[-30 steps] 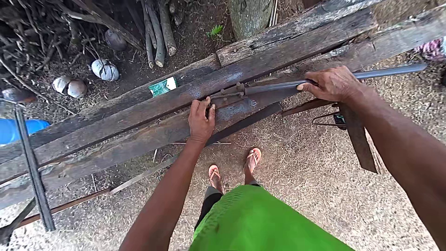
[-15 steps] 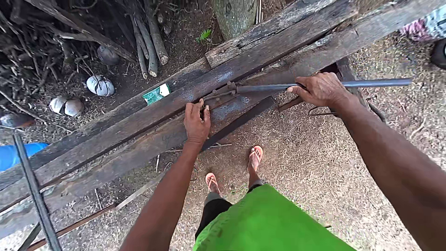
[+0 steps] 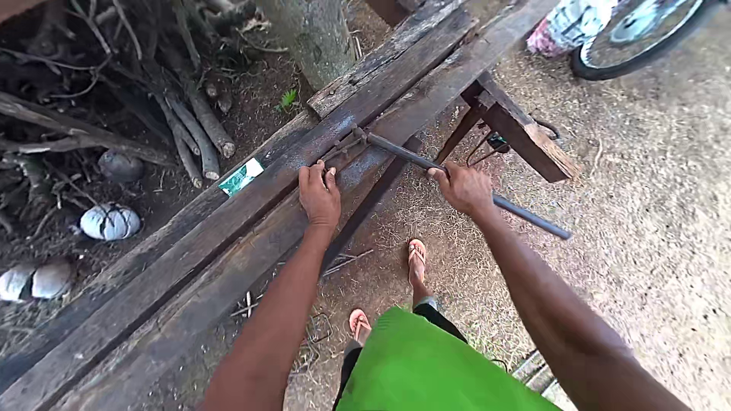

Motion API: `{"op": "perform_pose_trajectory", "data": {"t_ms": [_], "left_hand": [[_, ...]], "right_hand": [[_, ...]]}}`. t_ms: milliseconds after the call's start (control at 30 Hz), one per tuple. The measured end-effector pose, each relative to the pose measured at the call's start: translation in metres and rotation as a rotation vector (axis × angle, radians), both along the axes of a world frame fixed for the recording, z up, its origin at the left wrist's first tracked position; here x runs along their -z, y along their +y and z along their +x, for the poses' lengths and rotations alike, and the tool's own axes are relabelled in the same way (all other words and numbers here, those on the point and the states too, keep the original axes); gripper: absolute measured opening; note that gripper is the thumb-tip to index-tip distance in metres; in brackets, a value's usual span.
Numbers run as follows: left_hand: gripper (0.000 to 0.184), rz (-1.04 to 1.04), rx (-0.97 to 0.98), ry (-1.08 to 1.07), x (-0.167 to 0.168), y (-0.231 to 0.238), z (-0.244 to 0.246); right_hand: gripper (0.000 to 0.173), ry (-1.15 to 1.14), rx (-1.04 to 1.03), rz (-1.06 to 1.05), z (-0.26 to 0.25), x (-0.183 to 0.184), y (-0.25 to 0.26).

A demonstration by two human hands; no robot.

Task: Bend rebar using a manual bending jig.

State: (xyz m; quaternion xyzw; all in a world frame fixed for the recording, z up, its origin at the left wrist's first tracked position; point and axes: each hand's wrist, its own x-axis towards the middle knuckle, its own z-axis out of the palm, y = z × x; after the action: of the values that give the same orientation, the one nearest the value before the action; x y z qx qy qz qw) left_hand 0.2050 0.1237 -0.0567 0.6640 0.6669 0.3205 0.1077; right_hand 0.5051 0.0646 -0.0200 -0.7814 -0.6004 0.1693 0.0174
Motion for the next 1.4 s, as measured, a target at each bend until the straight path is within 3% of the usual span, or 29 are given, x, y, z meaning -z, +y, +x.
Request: {"op": "perform_pose_trajectory", "data": {"t_ms": [100,333,533,767,900,1033,1167,1400], "left_hand": [[0.034,-0.002,0.031,0.015,-0.001,-0.001,-0.001],[0.034,0.029,0.025,0.075,0.006,-0.004,-0.003],[0.033,0.053,0.0,0.065,0.007,-0.005,-0.001],[0.033,0.067,-0.038,0.052,0.007,-0.006,0.002],[0.033,0.075,-0.055,0.066,0.007,-0.004,0.002],[0.033,0.069,-0.066,0.077,0.008,-0.006,0.003],[0.031,0.076,-0.07,0.081,0.008,-0.005,0.003],[0.032,0.077,-0.076,0.081,0.009,-0.005,0.003]], "right_hand": [[0.07,0.02,0.102,-0.017,-0.023,0.006,-0.02],[0.054,0.122,-0.242,-0.058,0.029,0.014,0.001],[0.053,0.287,-0.317,-0.159,0.043,0.01,0.009],[0.051,0.608,-0.362,-0.299,0.058,0.015,0.024],[0.049,0.814,-0.419,-0.512,0.069,0.01,0.035],[0.063,0.557,-0.616,-0.405,0.077,0.025,0.042],[0.061,0.67,-0.542,-0.285,0.073,0.04,0.035],[0.045,1.097,-0.328,-0.496,0.072,0.029,0.034]]}}
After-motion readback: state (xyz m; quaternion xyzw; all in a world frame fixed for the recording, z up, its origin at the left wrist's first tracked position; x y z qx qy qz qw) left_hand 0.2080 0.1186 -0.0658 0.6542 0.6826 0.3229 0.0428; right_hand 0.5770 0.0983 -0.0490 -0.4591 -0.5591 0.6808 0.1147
